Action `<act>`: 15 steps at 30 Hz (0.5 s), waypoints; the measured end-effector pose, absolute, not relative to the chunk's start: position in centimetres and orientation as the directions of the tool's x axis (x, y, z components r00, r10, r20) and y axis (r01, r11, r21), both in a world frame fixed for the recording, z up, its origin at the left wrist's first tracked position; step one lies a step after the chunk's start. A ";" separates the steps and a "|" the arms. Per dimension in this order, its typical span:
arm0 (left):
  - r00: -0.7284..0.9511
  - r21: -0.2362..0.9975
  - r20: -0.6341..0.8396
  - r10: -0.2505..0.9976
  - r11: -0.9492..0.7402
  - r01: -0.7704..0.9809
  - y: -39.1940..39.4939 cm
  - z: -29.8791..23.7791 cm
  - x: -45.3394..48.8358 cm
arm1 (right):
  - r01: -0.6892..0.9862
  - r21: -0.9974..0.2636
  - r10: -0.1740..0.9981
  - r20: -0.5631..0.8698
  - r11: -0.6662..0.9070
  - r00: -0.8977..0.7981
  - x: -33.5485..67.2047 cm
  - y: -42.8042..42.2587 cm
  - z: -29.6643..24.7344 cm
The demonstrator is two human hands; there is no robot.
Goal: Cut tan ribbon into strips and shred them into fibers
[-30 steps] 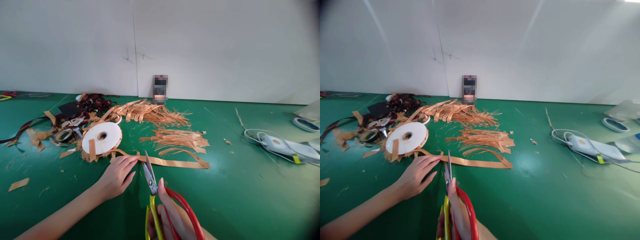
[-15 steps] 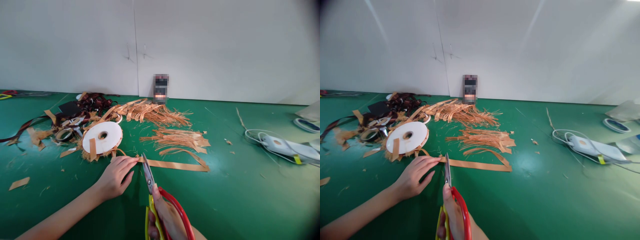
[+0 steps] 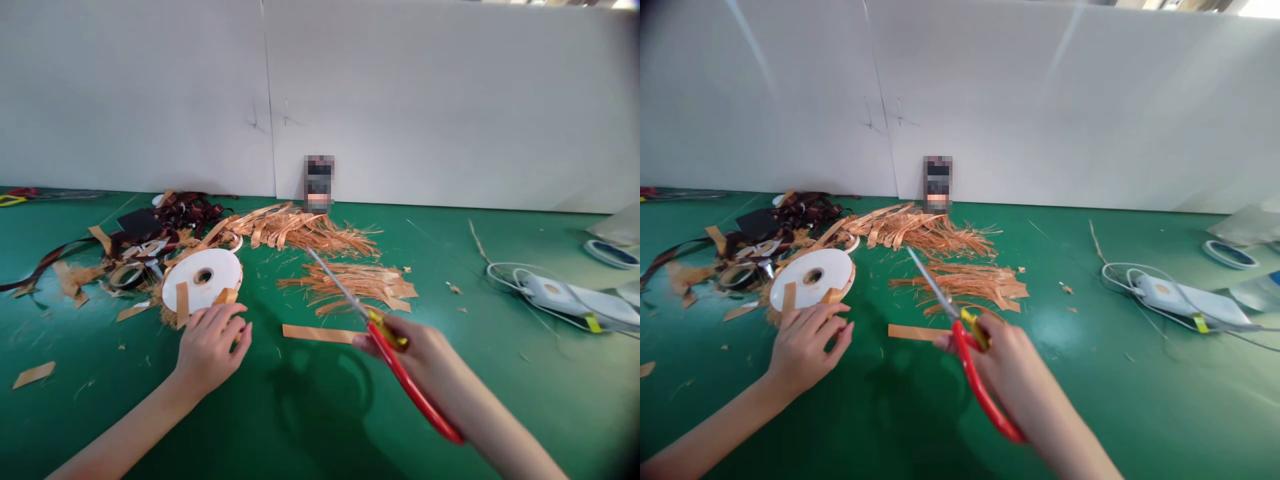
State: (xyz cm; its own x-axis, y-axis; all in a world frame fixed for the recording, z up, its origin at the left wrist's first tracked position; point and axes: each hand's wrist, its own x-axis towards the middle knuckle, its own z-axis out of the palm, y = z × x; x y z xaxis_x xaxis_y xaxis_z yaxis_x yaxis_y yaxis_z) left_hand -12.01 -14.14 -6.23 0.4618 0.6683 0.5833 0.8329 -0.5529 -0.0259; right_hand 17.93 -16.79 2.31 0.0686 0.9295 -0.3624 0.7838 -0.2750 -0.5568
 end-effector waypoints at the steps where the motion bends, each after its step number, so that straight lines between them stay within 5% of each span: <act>1: 0.488 0.015 0.565 0.665 -0.600 0.800 -14.2 -6.1 -11.2 | 0.866 -0.433 0.951 -0.278 -0.250 0.135 19.0 -15.7 2.1; 5: 0.556 0.230 0.324 0.765 -0.634 0.738 -13.5 -6.4 -7.2 | 0.918 -0.165 0.930 -0.136 -0.362 0.342 22.1 -11.8 0.7; 15: 0.560 0.324 0.086 0.824 -0.555 0.766 -10.4 -5.7 -4.5 | 0.776 -0.042 0.771 -0.159 -0.629 0.617 27.6 -7.1 -2.4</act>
State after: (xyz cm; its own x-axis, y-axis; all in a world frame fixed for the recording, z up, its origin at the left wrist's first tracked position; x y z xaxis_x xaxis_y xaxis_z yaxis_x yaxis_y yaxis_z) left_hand -4.48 -10.45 -5.72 0.5603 0.8238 0.0861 0.7663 -0.5550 0.3237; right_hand 27.65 -7.15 -2.40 0.6166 0.7711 -0.1589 0.7761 -0.6292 -0.0420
